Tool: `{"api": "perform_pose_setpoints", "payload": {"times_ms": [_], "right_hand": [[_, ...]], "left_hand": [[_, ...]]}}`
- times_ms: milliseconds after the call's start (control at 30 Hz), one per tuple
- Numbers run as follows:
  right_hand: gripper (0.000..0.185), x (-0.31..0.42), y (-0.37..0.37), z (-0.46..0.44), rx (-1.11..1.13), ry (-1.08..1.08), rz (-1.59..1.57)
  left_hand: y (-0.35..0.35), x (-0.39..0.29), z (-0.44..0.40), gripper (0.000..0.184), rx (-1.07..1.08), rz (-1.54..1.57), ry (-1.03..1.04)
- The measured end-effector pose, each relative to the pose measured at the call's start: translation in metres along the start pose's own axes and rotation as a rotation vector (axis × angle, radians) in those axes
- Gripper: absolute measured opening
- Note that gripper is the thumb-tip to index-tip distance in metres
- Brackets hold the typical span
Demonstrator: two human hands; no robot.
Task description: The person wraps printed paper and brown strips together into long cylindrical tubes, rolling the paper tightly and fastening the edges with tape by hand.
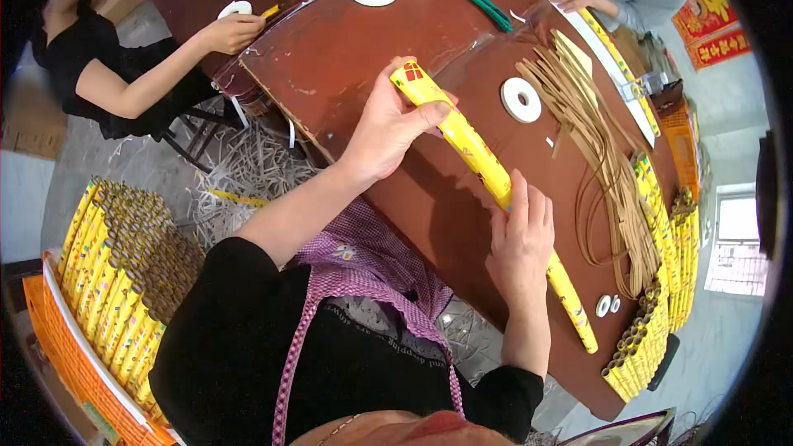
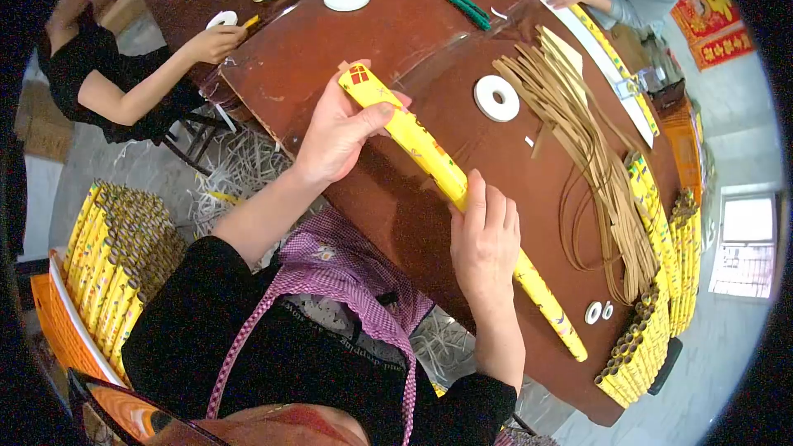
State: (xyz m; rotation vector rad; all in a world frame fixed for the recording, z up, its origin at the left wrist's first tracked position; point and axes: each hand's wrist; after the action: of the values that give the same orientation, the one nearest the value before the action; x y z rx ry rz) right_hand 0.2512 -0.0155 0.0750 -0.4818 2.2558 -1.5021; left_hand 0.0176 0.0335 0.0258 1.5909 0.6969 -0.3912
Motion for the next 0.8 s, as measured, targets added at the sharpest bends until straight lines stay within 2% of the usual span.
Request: {"api": "perform_pose_setpoints", "payload": {"times_ms": [67, 167, 333, 433, 533, 733, 800], "right_hand": [[0.055, -0.001, -0.003, 0.0, 0.019, -0.002, -0.012], [0.056, 0.0, -0.006, -0.001, 0.051, -0.009, -0.03], [0.054, 0.001, -0.007, -0.003, 0.069, -0.008, -0.037], [0.054, 0.001, -0.009, -0.006, -0.01, -0.051, 0.001], [0.053, 0.002, -0.011, -0.007, 0.0, -0.036, -0.021], [0.053, 0.007, -0.004, -0.003, 0.057, -0.018, -0.029], [0.053, 0.008, -0.003, -0.003, 0.045, -0.027, -0.026]], "left_hand": [[-0.002, -0.002, -0.001, 0.063, 0.022, 0.011, -0.016], [-0.006, -0.01, 0.0, 0.056, 0.072, -0.005, -0.068], [-0.013, -0.017, 0.001, 0.062, 0.124, 0.034, -0.131], [-0.018, -0.021, 0.0, 0.066, 0.204, 0.11, -0.153], [-0.019, -0.019, 0.002, 0.066, 0.221, 0.107, -0.107], [-0.007, -0.012, 0.002, 0.06, -0.018, -0.098, -0.071], [-0.011, -0.015, 0.0, 0.059, 0.005, -0.068, -0.101]]}}
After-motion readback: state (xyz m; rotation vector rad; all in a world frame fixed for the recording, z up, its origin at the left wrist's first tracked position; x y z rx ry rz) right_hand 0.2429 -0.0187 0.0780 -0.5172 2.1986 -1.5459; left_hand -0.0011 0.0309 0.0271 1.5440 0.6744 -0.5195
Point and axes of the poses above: each hand's wrist, its own z-axis away from the middle knuckle, its own y-axis out of the palm, x = y × z, and after that the axes turned 12 degrees about z, right-handed
